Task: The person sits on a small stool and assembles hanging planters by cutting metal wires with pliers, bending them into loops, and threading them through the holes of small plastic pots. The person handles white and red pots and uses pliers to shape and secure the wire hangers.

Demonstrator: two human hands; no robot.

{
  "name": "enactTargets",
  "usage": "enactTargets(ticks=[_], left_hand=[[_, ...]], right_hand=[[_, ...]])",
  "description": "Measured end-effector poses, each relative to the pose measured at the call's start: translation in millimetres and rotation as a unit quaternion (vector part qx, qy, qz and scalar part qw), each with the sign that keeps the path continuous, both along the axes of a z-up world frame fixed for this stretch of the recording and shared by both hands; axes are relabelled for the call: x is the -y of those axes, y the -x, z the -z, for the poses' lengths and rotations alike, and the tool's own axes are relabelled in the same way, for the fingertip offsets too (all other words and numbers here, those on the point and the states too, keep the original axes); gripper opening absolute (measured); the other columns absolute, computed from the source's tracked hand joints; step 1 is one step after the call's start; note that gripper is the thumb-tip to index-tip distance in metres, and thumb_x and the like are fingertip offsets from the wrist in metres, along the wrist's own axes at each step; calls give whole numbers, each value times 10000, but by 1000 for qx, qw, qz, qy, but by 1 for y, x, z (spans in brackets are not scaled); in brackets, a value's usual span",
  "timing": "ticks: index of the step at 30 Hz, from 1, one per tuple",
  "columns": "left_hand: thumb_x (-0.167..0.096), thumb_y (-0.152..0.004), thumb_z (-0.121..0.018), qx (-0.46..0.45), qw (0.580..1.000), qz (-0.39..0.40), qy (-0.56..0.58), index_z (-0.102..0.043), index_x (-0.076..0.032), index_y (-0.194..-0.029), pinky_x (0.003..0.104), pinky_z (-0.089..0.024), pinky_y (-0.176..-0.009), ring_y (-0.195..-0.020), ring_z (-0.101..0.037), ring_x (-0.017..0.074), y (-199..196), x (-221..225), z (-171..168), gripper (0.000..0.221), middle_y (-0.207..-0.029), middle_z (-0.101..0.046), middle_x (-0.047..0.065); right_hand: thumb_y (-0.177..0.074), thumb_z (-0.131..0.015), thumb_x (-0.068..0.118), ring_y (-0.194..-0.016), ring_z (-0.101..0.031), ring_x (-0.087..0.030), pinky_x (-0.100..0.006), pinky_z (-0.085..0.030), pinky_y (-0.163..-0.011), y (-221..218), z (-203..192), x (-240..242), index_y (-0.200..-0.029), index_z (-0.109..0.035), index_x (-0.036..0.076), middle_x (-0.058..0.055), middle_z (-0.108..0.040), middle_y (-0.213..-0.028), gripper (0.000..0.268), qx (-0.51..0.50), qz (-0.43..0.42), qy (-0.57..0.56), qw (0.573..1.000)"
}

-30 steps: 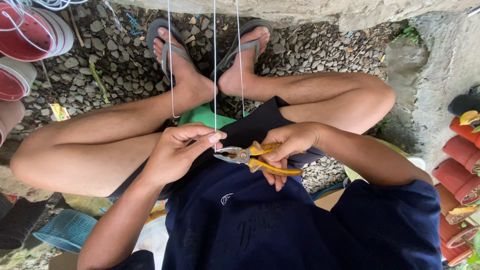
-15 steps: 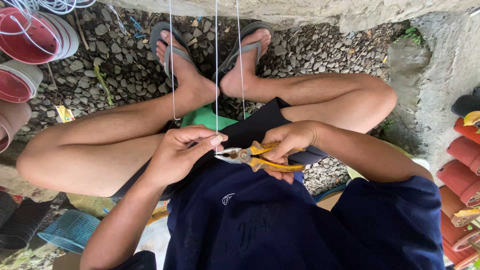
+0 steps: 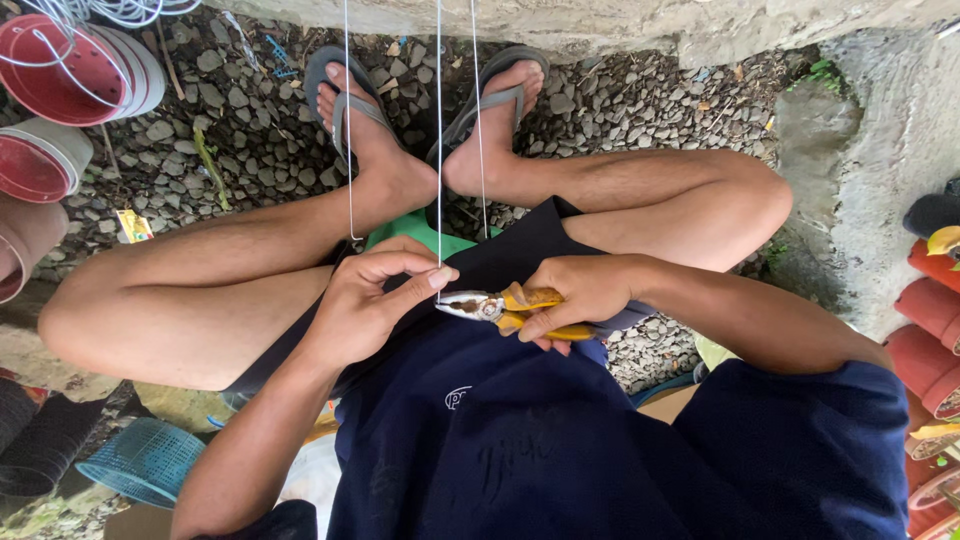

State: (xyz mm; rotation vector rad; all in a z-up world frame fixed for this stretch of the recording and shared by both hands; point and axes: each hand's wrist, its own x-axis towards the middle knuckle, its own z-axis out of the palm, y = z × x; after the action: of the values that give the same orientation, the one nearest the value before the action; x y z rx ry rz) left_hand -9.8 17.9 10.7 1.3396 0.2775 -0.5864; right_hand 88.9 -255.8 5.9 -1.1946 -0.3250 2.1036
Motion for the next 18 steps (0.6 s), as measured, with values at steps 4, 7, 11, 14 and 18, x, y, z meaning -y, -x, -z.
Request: enactTargets(ticks=[4, 7, 11, 14, 18], left_hand=[[-119, -949, -740, 4, 1000, 5, -1, -760, 5, -953, 255, -493, -847, -882, -636, 116, -1, 3, 2, 126, -921, -693, 43], [-122, -943, -747, 1, 1000, 5, 0, -764, 5, -946, 256, -489, -846, -877, -631, 115, 0, 5, 4, 128, -913, -689, 43], [-135, -946, -749, -8, 1000, 8, -12, -768, 5, -939, 257, -485, -821, -855, -624, 112, 2, 4, 9, 142, -900, -687, 37], [-149, -958, -741, -23, 1000, -8, 9, -774, 10, -963, 252, -488, -804, -853, -621, 106, 4, 6, 15, 162, -912, -690, 35], [-186, -983, -692, -80, 990, -56, 97, -762, 4, -1039, 237, -542, -885, -933, -687, 93, 5, 8, 22, 210, -973, -755, 32]], right_hand=[[-925, -724, 274, -637, -739, -117, -266, -594, -605, 1, -3, -1, -940, -731, 3, -31, -751, -767, 271, 73, -13, -2, 997], [-896, -762, 268, -615, -726, -117, -276, -580, -590, -2, -2, 0, -953, -742, 12, -36, -755, -751, 263, 148, -27, -15, 989], [-905, -744, 276, -603, -727, -119, -284, -574, -570, -8, -1, 1, -955, -752, 19, -42, -771, -784, 262, 212, -11, -69, 975], [-925, -718, 293, -623, -730, -123, -293, -569, -589, -10, -3, 1, -973, -739, 22, -66, -769, -768, 275, 204, -27, -44, 978], [-967, -671, 318, -719, -737, -109, -279, -585, -661, -19, -6, 2, -1008, -724, 28, -33, -785, -797, 298, 145, -28, -48, 988]])
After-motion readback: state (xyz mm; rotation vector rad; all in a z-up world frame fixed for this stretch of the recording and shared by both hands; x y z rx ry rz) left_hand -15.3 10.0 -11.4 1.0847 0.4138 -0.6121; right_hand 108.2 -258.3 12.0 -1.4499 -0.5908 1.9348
